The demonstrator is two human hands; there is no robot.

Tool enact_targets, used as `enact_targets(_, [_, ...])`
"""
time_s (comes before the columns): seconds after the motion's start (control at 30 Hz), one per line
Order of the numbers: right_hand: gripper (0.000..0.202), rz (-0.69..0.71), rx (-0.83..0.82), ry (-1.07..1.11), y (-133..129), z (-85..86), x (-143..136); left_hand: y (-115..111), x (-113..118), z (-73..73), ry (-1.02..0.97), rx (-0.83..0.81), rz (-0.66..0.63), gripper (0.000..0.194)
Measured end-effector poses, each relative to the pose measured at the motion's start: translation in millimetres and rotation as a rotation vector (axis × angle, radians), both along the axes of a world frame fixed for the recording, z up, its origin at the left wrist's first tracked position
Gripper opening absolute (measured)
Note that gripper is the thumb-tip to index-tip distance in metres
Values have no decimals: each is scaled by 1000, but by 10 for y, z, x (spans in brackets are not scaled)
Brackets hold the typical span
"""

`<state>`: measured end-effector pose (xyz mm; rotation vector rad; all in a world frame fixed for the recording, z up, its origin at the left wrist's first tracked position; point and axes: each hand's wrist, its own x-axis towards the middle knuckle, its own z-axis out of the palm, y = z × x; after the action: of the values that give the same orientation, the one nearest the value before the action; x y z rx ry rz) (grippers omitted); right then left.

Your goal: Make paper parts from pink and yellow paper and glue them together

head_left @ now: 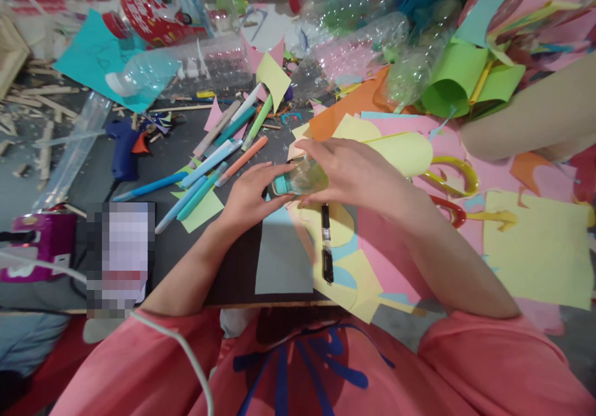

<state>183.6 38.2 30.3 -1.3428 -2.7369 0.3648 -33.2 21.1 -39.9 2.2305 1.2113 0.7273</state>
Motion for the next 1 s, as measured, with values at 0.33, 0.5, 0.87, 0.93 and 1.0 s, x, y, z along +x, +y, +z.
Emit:
enact_targets(0.33, [62, -4, -4, 41, 2, -9, 15, 3, 10, -1, -61, -13, 4, 44])
enact_targets(0.5, [38, 37, -30, 64, 15, 12, 8, -3, 19, 10, -68, -13, 13, 43])
enact_targets(0.87, [45, 37, 1, 65, 14, -7, 6, -6, 46, 32, -140, -35, -13, 42])
enact_targets(0.93, [53, 36, 31, 79, 10, -24, 10, -3, 45, 35, -137, -47, -2, 44])
enact_targets(1.0, [51, 42, 38, 72, 9, -29, 9, 0, 47, 42, -135, -65, 2, 44])
